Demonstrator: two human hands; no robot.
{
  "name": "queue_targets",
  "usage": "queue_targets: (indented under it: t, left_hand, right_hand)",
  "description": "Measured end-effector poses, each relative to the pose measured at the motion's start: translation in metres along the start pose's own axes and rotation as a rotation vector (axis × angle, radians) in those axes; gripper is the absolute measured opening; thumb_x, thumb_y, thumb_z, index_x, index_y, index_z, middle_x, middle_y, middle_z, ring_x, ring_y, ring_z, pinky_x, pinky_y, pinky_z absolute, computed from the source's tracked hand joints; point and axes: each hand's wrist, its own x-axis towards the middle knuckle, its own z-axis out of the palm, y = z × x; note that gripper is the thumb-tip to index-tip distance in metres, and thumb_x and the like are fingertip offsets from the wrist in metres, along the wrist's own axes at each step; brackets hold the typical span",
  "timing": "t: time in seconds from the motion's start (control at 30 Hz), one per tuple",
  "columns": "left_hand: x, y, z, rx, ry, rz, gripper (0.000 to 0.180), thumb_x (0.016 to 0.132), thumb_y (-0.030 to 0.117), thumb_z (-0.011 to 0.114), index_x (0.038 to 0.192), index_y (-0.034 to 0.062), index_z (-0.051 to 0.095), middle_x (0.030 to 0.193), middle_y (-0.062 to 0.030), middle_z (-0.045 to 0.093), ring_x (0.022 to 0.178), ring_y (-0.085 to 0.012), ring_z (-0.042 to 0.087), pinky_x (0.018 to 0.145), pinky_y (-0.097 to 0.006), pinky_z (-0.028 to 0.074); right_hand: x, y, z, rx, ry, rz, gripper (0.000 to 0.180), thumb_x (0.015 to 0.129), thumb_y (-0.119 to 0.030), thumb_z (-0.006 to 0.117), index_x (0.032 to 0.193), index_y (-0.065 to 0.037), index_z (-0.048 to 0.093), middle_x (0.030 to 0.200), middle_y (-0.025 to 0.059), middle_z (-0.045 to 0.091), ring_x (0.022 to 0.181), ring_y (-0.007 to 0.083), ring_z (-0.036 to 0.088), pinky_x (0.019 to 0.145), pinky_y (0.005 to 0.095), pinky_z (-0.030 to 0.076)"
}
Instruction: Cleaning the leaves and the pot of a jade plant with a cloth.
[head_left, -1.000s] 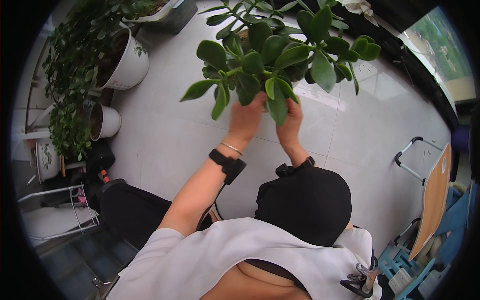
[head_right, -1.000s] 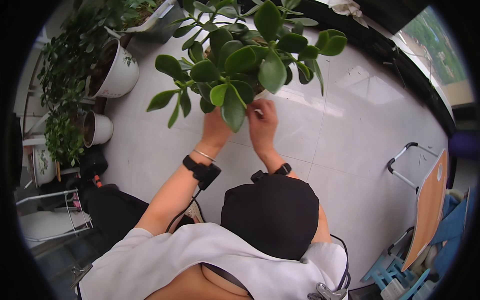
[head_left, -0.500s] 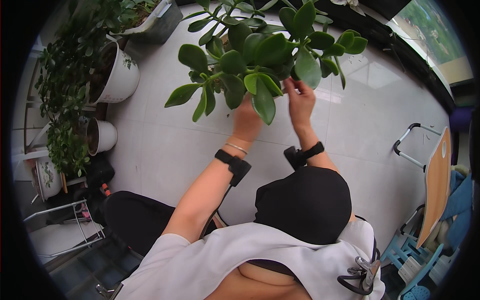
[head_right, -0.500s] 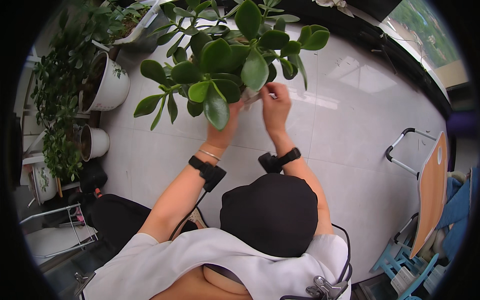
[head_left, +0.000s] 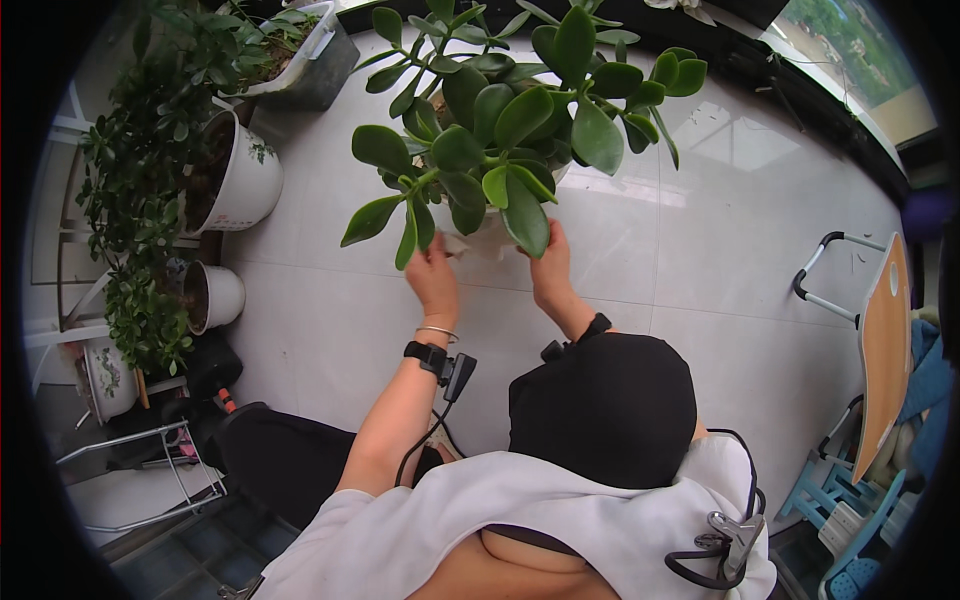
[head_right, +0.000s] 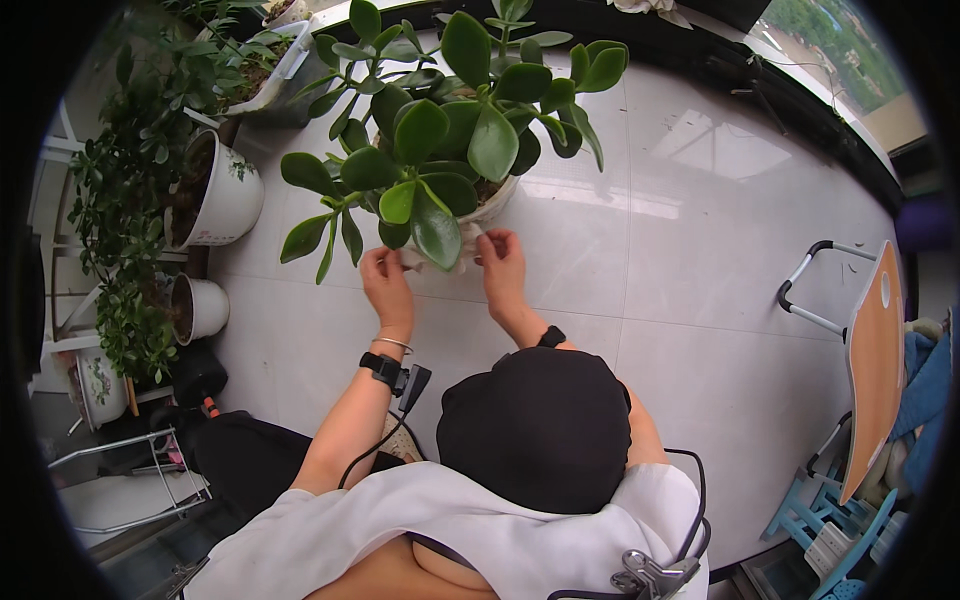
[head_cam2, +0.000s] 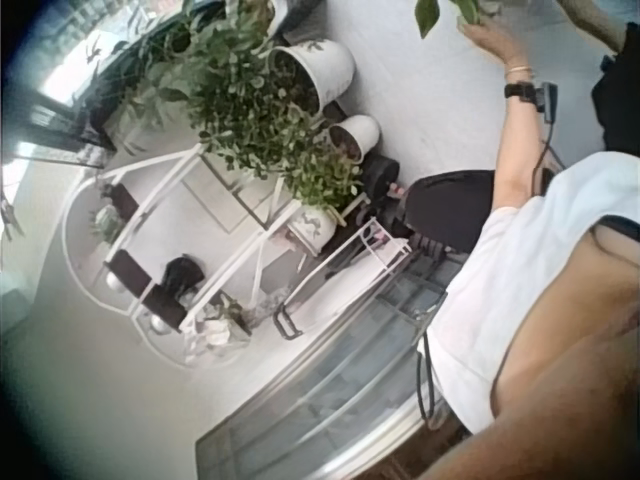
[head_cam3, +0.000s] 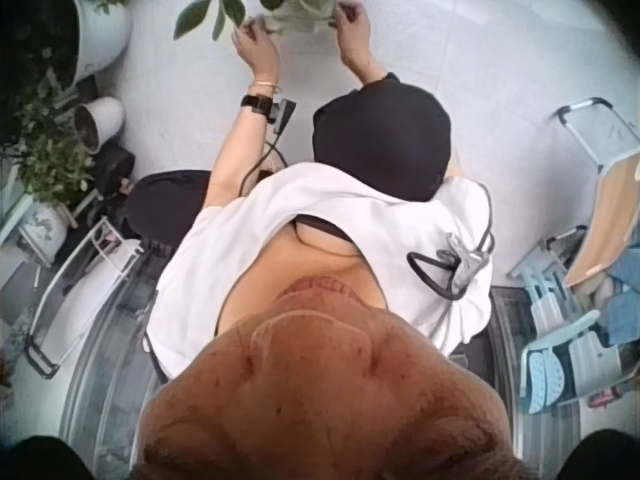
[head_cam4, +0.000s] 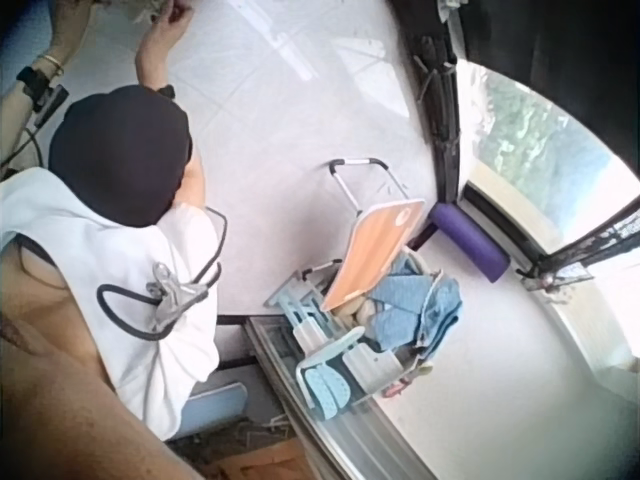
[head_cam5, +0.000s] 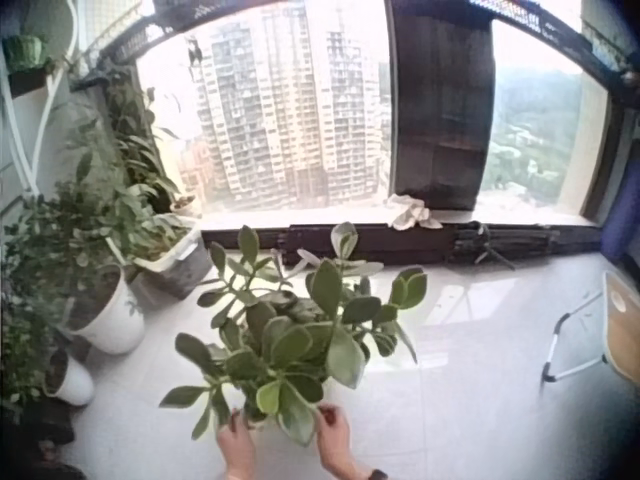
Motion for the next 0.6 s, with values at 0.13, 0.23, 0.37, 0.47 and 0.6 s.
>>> queue_targets:
  t: [0.13,0.23,0.37,0.47,0.6]
  left_hand:
    - [0.011,-0.012,0.000,-0.387,0.146,-0.278,0.019,0.095,0.024,0.054,0.104,0.0072,0.052,0.091,0.0023,0.055,0.078,-0.0091,0.050,0.067,-0.025,0.041]
    - [0.021,0.004,0.019,-1.011,0.094,-0.512,0.024,0.095,0.020,0.053,0.115,0.0103,0.045,0.097,-0.0006,0.056,0.092,-0.0125,0.054,0.080,-0.027,0.044]
    - [0.018,0.020,0.038,-0.995,0.105,-0.337,0.029,0.092,0.009,0.051,0.121,0.0116,0.045,0.108,-0.0021,0.056,0.101,-0.0148,0.055,0.090,-0.029,0.046]
    - [0.015,-0.031,0.043,-0.997,0.034,-0.463,0.036,0.088,0.001,0.055,0.122,0.0045,0.042,0.114,-0.0009,0.052,0.104,-0.0136,0.051,0.093,-0.028,0.041]
    - [0.009,-0.019,0.073,-1.317,-0.044,-0.775,0.025,0.093,0.018,0.051,0.115,0.0061,0.053,0.113,-0.0060,0.056,0.104,-0.0206,0.054,0.096,-0.035,0.044]
  right_hand:
    - [0.010,-0.024,-0.003,0.023,-0.023,-0.080,0.017,0.092,-0.016,0.056,0.102,-0.003,0.049,0.091,0.0042,0.057,0.072,0.0091,0.054,0.063,0.0257,0.046]
    - [0.014,-0.036,0.004,0.245,-0.006,-0.077,0.021,0.093,-0.016,0.055,0.107,-0.003,0.048,0.096,0.0047,0.056,0.075,0.0100,0.054,0.066,0.0246,0.046]
    - [0.018,-0.030,0.000,0.150,-0.074,-0.224,0.026,0.090,-0.012,0.058,0.112,-0.004,0.046,0.104,0.0041,0.052,0.088,0.0098,0.051,0.075,0.0231,0.044]
    - [0.021,-0.016,0.004,0.056,-0.107,-0.285,0.032,0.087,-0.008,0.062,0.114,-0.005,0.046,0.106,0.0035,0.050,0.095,0.0092,0.048,0.078,0.0236,0.042]
    - [0.038,0.016,-0.011,0.028,-0.078,-0.199,0.031,0.088,-0.008,0.060,0.115,-0.006,0.045,0.104,0.0036,0.050,0.091,0.0111,0.050,0.079,0.0258,0.043]
